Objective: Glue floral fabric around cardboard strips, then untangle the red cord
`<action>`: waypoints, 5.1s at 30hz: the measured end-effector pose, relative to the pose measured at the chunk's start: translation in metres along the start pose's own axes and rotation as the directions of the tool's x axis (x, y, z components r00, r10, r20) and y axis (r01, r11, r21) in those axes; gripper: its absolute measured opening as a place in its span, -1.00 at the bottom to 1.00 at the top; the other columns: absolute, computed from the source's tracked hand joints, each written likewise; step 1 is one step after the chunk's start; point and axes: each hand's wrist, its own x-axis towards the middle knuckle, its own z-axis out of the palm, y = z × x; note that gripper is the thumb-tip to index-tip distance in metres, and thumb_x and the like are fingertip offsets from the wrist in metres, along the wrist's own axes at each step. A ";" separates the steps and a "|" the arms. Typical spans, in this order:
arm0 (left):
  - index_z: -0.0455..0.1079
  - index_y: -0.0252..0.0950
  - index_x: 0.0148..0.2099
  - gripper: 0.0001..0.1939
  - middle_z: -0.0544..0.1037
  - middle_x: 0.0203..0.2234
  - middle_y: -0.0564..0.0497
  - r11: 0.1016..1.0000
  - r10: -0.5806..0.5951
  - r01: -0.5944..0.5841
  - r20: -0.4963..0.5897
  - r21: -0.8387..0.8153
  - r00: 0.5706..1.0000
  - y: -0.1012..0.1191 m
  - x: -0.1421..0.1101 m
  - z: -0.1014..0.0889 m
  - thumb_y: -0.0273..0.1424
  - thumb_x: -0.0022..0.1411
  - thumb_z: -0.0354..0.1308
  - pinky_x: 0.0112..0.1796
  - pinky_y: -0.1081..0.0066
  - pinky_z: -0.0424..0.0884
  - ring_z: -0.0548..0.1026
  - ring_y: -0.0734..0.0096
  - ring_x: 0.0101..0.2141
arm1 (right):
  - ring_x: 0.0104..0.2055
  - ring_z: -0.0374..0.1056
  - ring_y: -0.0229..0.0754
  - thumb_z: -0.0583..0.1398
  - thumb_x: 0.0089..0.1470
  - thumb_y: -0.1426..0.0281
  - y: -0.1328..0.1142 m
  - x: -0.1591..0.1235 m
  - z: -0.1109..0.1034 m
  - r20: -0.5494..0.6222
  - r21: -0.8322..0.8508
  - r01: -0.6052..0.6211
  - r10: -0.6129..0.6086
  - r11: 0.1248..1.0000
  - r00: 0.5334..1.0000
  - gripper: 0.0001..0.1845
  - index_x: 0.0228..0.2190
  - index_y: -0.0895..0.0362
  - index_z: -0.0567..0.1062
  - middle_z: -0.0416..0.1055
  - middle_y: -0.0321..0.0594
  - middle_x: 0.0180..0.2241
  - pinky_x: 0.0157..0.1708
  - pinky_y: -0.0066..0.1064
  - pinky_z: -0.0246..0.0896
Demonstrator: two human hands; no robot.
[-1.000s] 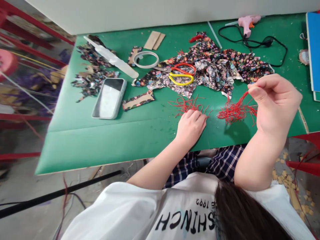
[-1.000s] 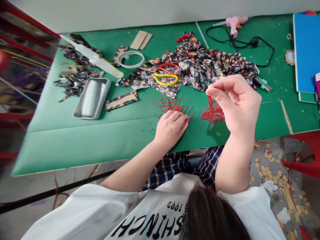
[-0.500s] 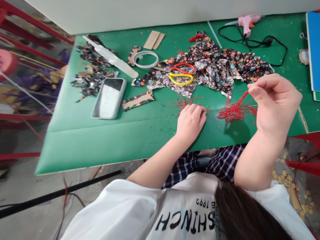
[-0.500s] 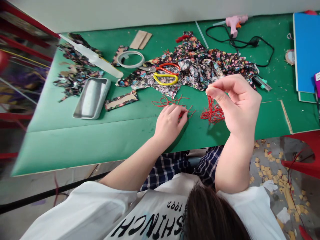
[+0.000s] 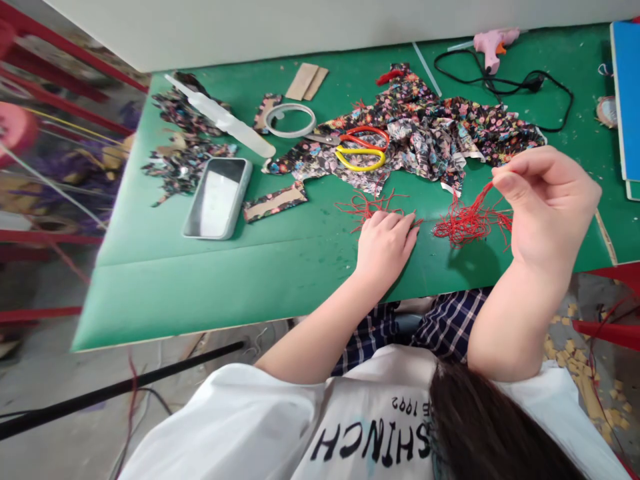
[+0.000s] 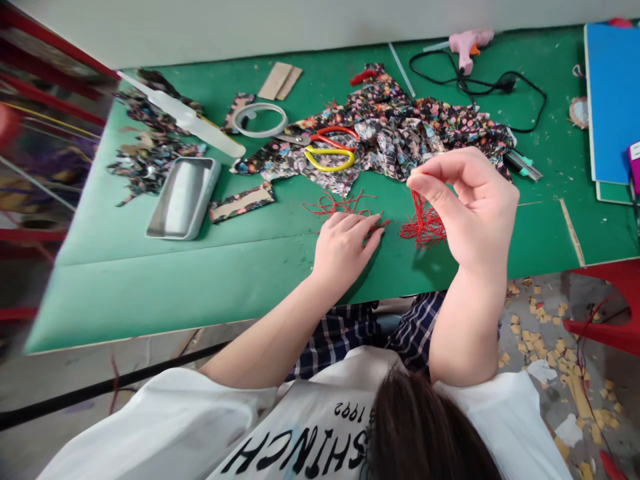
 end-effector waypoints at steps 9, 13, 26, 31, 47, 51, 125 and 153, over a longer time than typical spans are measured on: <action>0.46 -0.25 -0.34 -0.73 0.51 -0.46 -0.06 0.998 0.023 -0.023 0.006 0.067 1.000 0.004 -0.003 0.001 -0.41 0.32 -0.04 -0.34 0.25 0.32 0.37 0.22 -0.37 | -0.40 0.36 -0.36 0.32 -0.08 0.44 -0.001 -0.001 0.000 0.014 -0.090 -0.019 0.020 0.996 1.000 -0.90 -0.52 0.03 0.50 0.40 -0.43 -0.52 -0.39 -0.41 0.29; 0.42 -0.28 -0.38 -0.73 0.45 -0.49 -0.11 0.999 0.024 -0.026 0.047 0.046 0.999 0.004 0.001 0.003 -0.48 0.30 -0.07 -0.35 0.21 0.32 0.35 0.17 -0.39 | -0.42 0.36 -0.37 0.32 -0.09 0.47 -0.002 -0.001 0.000 0.015 -0.077 -0.012 0.014 0.997 1.000 -0.90 -0.52 0.05 0.50 0.41 -0.42 -0.53 -0.40 -0.43 0.28; 0.33 -0.27 -0.40 -0.87 0.42 -0.48 0.00 0.914 -0.186 0.178 0.014 -0.364 0.982 -0.005 0.009 -0.003 -0.48 0.20 0.03 -0.25 0.30 0.35 0.39 0.33 -0.38 | -0.42 0.33 -0.33 0.34 -0.11 0.39 0.001 -0.002 -0.002 0.022 -0.083 -0.014 0.016 0.996 1.000 -0.92 -0.51 0.00 0.52 0.42 -0.40 -0.53 -0.41 -0.40 0.26; 0.32 -0.29 -0.36 -0.85 0.44 -0.54 0.07 0.744 -0.308 0.266 0.039 -0.613 0.951 -0.012 0.018 -0.023 -0.38 0.23 -0.01 -0.47 0.49 0.29 0.36 0.51 -0.54 | -0.41 0.34 -0.31 0.34 -0.11 0.37 0.002 -0.004 0.000 0.049 -0.133 -0.095 0.103 0.987 0.994 -0.91 -0.55 0.03 0.51 0.42 -0.38 -0.53 -0.39 -0.40 0.28; 0.36 -0.32 -0.45 -0.63 0.37 -0.68 0.17 -0.338 -0.274 0.262 0.360 -0.904 0.892 -0.001 0.040 -0.036 -0.18 -0.12 0.40 -0.58 0.57 0.19 0.29 0.63 -0.63 | -0.20 0.49 -0.19 0.34 -0.19 0.37 0.037 -0.019 0.050 0.256 -0.052 -0.561 0.554 0.826 0.792 -0.95 -0.56 0.03 0.55 0.58 -0.35 -0.37 -0.02 -0.20 0.32; 0.37 -0.33 -0.45 -0.64 0.39 -0.67 0.15 -0.307 -0.289 0.254 0.344 -0.917 0.893 -0.003 0.039 -0.034 -0.19 -0.12 0.41 -0.58 0.59 0.16 0.27 0.66 -0.63 | -0.24 0.49 -0.22 0.35 -0.20 0.39 0.037 -0.019 0.052 0.231 -0.032 -0.544 0.536 0.838 0.812 -0.94 -0.57 0.02 0.56 0.58 -0.36 -0.40 -0.05 -0.24 0.35; 0.53 -0.24 -0.45 -0.81 0.53 -0.50 0.04 0.020 -0.437 -0.062 -0.065 -0.998 0.897 -0.001 0.029 -0.028 -0.22 0.00 0.35 -0.36 0.45 0.38 0.45 0.49 -0.43 | -0.41 0.44 -0.28 0.38 -0.27 0.26 0.021 -0.017 0.059 0.175 0.033 -0.577 0.563 0.816 0.807 -0.85 -0.57 0.01 0.56 0.55 -0.39 -0.50 -0.34 -0.36 0.41; 0.53 -0.25 -0.44 -0.84 0.53 -0.50 0.06 -0.008 -0.381 -0.060 -0.053 -0.998 0.923 -0.001 0.030 -0.028 -0.27 0.03 0.33 -0.39 0.50 0.38 0.44 0.52 -0.44 | -0.33 0.51 -0.31 0.34 -0.16 0.35 0.019 -0.018 0.060 0.235 0.181 -0.577 0.534 0.797 0.812 -0.92 -0.54 0.04 0.53 0.59 -0.41 -0.43 -0.25 -0.43 0.45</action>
